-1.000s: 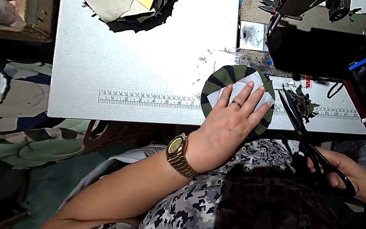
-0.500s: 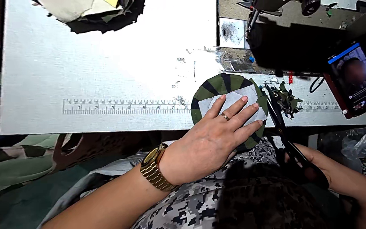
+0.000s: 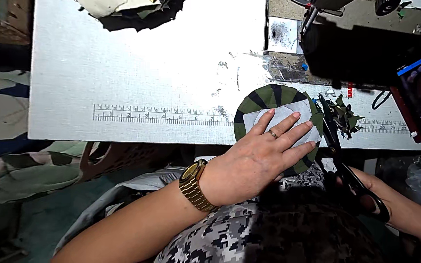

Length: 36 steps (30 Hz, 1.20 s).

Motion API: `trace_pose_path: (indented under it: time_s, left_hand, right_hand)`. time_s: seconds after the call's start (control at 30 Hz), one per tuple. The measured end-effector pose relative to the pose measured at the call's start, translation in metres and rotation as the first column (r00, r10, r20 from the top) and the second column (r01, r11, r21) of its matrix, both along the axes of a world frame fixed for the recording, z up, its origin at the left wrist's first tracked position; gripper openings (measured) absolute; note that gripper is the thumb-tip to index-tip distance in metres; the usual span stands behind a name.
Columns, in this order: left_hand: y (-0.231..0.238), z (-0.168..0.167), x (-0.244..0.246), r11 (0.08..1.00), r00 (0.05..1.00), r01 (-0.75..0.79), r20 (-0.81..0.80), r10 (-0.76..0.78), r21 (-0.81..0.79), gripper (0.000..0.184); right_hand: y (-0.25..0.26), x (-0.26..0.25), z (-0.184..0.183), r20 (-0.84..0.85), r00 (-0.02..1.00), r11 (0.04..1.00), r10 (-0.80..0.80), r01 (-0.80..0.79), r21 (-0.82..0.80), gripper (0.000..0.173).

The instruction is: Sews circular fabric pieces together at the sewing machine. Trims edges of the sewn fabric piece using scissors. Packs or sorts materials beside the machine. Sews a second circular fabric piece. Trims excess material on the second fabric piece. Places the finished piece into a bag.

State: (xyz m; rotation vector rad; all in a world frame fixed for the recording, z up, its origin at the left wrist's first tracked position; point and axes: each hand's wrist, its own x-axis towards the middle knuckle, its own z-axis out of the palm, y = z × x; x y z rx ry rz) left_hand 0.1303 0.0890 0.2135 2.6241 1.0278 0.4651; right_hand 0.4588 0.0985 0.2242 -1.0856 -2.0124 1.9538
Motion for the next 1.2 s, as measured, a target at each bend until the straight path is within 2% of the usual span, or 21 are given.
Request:
trace_pose_path:
  time_s: [0.3,0.53,0.7,0.83,0.9,1.03,1.2]
  left_hand:
    - [0.000,-0.001,0.000,1.000,0.999,0.014,0.029,-0.014,-0.009,0.052]
    - [0.000,-0.002,0.000,1.000,1.000,-0.010,-0.005,0.010,0.026,0.048]
    - [0.002,-0.003,0.000,0.999,1.000,-0.005,-0.005,0.006,0.043,0.046]
    - [0.000,0.000,-0.002,0.995,0.998,-0.063,-0.014,0.064,0.081,0.043]
    - [-0.002,0.002,-0.004,0.990,0.994,-0.101,-0.030,0.105,0.096,0.042]
    - [-0.003,0.002,-0.008,0.991,0.993,-0.118,-0.022,0.119,0.064,0.045]
    - [-0.004,-0.004,-0.010,0.998,0.997,-0.053,0.050,0.051,0.036,0.047]
  right_hand:
    - [0.002,0.001,0.003,0.055,0.998,0.999,0.031,-0.033,0.032,0.065]
    - [-0.005,0.000,0.001,0.024,0.997,0.995,-0.069,0.067,0.071,0.050]
    - [-0.012,-0.002,0.004,0.000,0.987,0.986,-0.159,0.159,0.042,0.037]
    - [-0.013,-0.002,0.008,-0.011,0.979,0.979,-0.202,0.202,-0.001,0.030]
    - [-0.011,0.003,0.006,-0.012,0.987,0.986,-0.162,0.162,-0.031,0.037]
    - [-0.006,0.017,0.002,0.010,1.000,0.999,0.017,-0.016,-0.044,0.064]
    - [-0.004,0.016,0.004,-0.009,0.998,0.998,0.066,-0.067,-0.020,0.066]
